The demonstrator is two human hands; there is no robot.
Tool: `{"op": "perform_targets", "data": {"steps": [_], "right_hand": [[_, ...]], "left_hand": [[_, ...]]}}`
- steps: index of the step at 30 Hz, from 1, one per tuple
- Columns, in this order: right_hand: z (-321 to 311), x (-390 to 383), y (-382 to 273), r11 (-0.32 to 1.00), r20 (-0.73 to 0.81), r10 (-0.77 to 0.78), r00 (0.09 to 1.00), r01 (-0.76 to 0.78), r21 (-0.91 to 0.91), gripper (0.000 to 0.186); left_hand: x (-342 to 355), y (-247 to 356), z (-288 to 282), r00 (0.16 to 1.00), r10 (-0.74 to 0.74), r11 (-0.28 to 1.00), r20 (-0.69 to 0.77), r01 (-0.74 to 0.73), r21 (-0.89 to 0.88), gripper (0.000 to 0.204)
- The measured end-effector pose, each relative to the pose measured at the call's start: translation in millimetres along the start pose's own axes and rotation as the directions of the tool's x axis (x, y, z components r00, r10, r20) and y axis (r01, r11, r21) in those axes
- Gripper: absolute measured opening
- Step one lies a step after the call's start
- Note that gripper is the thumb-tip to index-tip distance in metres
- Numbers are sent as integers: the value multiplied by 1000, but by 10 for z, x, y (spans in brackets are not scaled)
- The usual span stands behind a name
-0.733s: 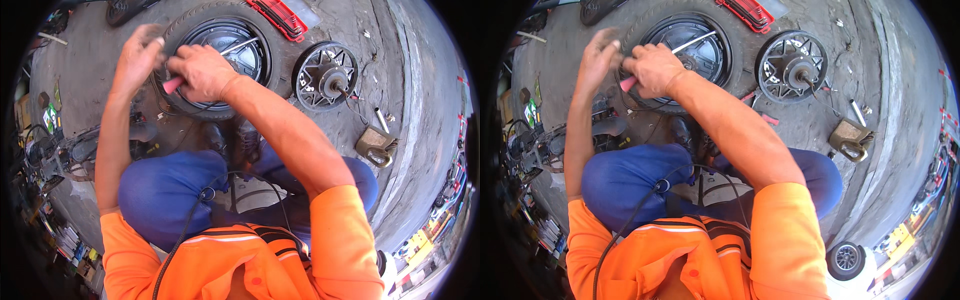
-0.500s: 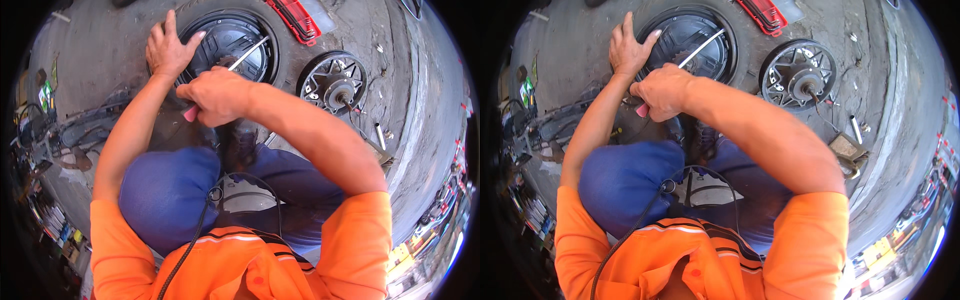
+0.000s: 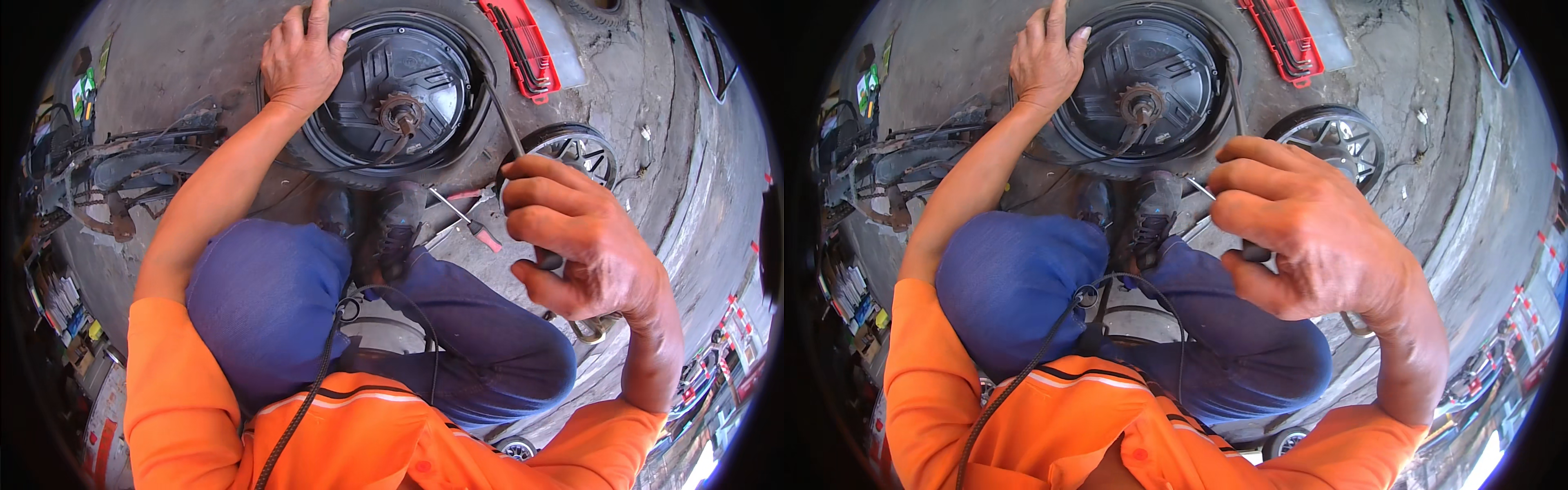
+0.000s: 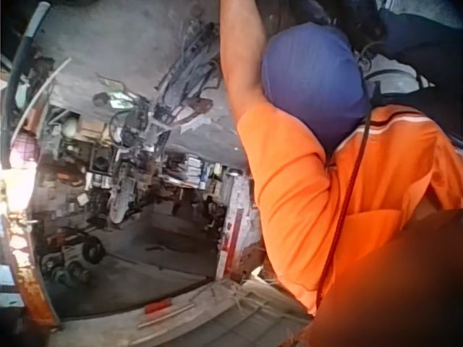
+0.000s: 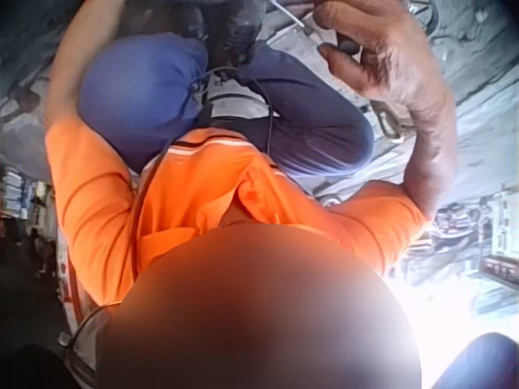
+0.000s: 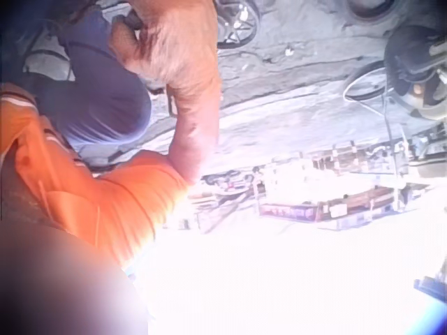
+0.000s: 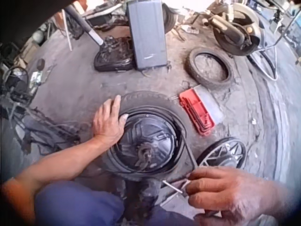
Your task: The person uses a tire lever to pry the tire bead off the rim, working around the circumference to separate the tire from the wheel. After removing the tire, the person lifts it and places it onto a nearby motorcycle frame.
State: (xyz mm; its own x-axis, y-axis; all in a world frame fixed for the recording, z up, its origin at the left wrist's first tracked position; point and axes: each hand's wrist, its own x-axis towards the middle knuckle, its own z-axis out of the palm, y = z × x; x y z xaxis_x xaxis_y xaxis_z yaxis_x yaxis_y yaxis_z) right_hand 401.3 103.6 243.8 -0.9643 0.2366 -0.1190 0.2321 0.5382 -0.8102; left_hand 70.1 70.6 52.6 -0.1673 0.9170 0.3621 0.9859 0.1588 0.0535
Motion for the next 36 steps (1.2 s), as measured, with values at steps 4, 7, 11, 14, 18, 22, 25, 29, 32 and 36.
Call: {"op": "perform_targets", "data": {"steps": [4, 7, 11, 14, 18, 22, 25, 29, 32, 36], "right_hand": [[144, -100, -85, 999, -31, 33, 999, -34, -40, 27], [424, 15, -213, 968, 11, 76, 997, -71, -239, 26], [785, 212, -404, 841, -46, 126, 991, -131, -525, 17], [882, 215, -598, 610, -144, 183, 973, -227, -760, 31], [850, 212, -689, 507, -230, 232, 945, -319, -801, 41], [870, 229, -677, 510, -258, 305, 917, -386, -769, 43], [916, 245, -679, 491, -237, 313, 920, -370, -789, 43], [1020, 440, -705, 475, -202, 305, 931, -333, -814, 41], [1147, 705, -743, 420, -71, 444, 893, -277, -864, 41], [968, 639, -664, 493, -122, 295, 948, -261, -830, 31]], "left_hand": [[17, 25, -13, 1000, -5, 1000, -3, 5, -4, 72], [12, 16, 15, 999, 2, 1000, -46, -2, 5, 63], [86, -88, 46, 999, 1, 994, 32, 3, -112, 73], [212, -285, -24, 955, -29, 939, 297, 128, -320, 76], [438, -509, -64, 884, 59, 683, 463, 303, -665, 83], [559, -591, -26, 745, 160, 562, 648, 471, -680, 80], [605, -617, 1, 667, 212, 521, 714, 541, -660, 81], [607, -609, 18, 768, 115, 603, 630, 451, -659, 82], [610, -570, 44, 742, 6, 641, 670, 511, -572, 86], [629, -563, 90, 723, 72, 557, 687, 543, -629, 87]]}}
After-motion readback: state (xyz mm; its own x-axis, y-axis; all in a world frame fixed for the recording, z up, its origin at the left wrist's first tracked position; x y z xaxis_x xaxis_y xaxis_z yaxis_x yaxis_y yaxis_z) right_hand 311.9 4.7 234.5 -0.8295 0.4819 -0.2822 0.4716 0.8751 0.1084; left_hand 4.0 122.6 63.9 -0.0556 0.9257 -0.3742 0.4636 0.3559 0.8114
